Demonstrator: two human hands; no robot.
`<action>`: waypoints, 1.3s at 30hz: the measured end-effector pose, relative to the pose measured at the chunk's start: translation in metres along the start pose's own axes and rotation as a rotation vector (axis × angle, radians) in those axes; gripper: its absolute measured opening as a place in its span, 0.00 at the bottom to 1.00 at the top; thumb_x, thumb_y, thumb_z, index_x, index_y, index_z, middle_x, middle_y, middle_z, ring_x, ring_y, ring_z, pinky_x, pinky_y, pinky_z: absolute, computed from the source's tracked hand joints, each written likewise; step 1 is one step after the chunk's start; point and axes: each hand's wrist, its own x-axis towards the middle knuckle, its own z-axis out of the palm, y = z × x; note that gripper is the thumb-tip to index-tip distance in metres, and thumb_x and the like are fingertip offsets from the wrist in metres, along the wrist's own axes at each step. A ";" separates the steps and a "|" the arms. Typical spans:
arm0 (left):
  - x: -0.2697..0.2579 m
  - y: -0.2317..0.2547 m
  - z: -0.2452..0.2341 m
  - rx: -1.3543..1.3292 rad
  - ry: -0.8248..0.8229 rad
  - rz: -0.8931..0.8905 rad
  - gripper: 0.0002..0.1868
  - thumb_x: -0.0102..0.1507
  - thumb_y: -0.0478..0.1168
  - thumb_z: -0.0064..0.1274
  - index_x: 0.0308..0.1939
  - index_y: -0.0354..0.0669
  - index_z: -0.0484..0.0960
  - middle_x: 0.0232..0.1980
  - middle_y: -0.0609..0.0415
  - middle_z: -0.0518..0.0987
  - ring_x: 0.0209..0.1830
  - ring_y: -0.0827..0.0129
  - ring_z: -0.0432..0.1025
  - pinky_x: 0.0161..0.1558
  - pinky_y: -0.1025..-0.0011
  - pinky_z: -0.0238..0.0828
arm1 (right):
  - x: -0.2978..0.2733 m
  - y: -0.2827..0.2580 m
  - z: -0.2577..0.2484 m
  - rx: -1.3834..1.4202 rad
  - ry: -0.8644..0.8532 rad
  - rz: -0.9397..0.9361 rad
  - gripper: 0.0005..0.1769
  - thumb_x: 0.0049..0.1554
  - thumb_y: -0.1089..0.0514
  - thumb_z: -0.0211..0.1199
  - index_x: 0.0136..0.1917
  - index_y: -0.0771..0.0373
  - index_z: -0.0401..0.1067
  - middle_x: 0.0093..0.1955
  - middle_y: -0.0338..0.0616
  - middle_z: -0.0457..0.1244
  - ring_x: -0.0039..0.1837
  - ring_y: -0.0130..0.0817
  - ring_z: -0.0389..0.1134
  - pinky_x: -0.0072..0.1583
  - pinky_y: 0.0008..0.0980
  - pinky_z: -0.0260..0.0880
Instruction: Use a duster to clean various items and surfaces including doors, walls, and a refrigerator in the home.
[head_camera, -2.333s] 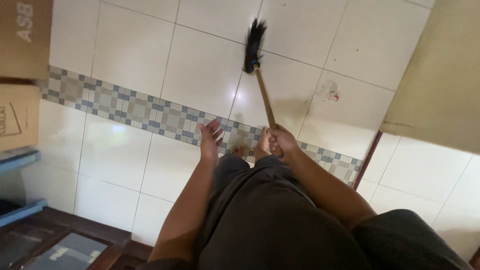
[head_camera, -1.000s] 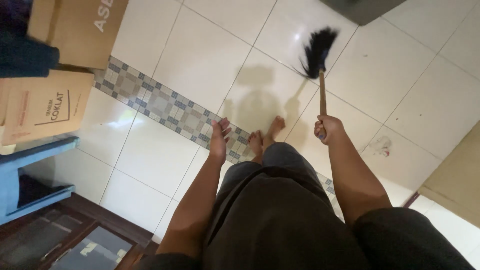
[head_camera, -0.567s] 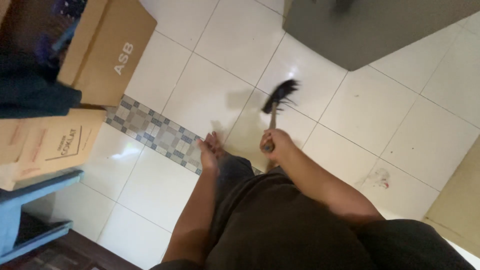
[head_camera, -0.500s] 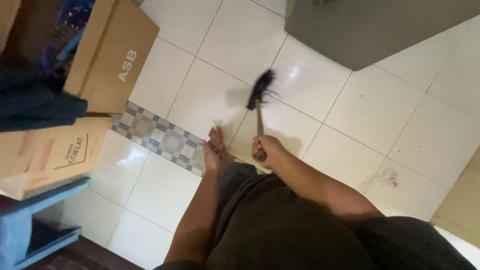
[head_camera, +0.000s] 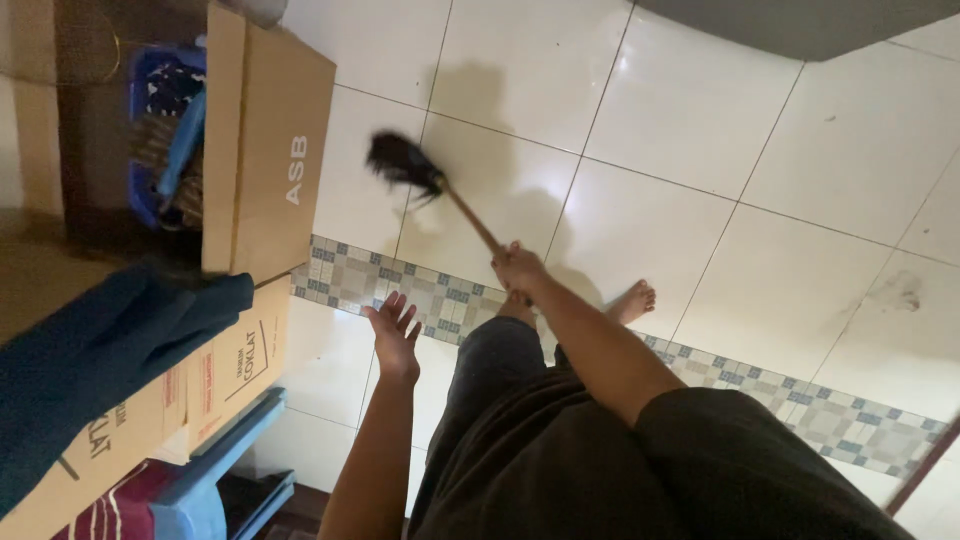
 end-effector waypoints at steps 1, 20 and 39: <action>0.012 -0.001 -0.004 0.006 -0.011 -0.027 0.45 0.66 0.74 0.20 0.74 0.48 0.64 0.75 0.52 0.67 0.71 0.58 0.64 0.70 0.54 0.57 | -0.009 -0.012 -0.026 0.235 0.044 0.067 0.14 0.60 0.53 0.62 0.58 0.58 0.70 0.39 0.47 0.66 0.34 0.39 0.66 0.32 0.34 0.66; 0.027 0.018 0.153 0.446 -0.363 -0.139 0.45 0.68 0.71 0.15 0.74 0.47 0.65 0.75 0.49 0.69 0.72 0.56 0.65 0.71 0.54 0.56 | -0.146 0.113 -0.253 1.265 0.535 0.062 0.04 0.65 0.59 0.53 0.53 0.57 0.62 0.33 0.35 0.54 0.29 0.24 0.52 0.28 0.23 0.54; -0.116 -0.143 0.445 0.675 -0.494 -0.103 0.46 0.67 0.73 0.19 0.73 0.45 0.68 0.71 0.49 0.73 0.67 0.57 0.67 0.65 0.58 0.59 | -0.159 0.371 -0.389 1.200 0.269 0.119 0.32 0.62 0.49 0.63 0.74 0.69 0.71 0.35 0.43 0.64 0.28 0.25 0.58 0.27 0.27 0.58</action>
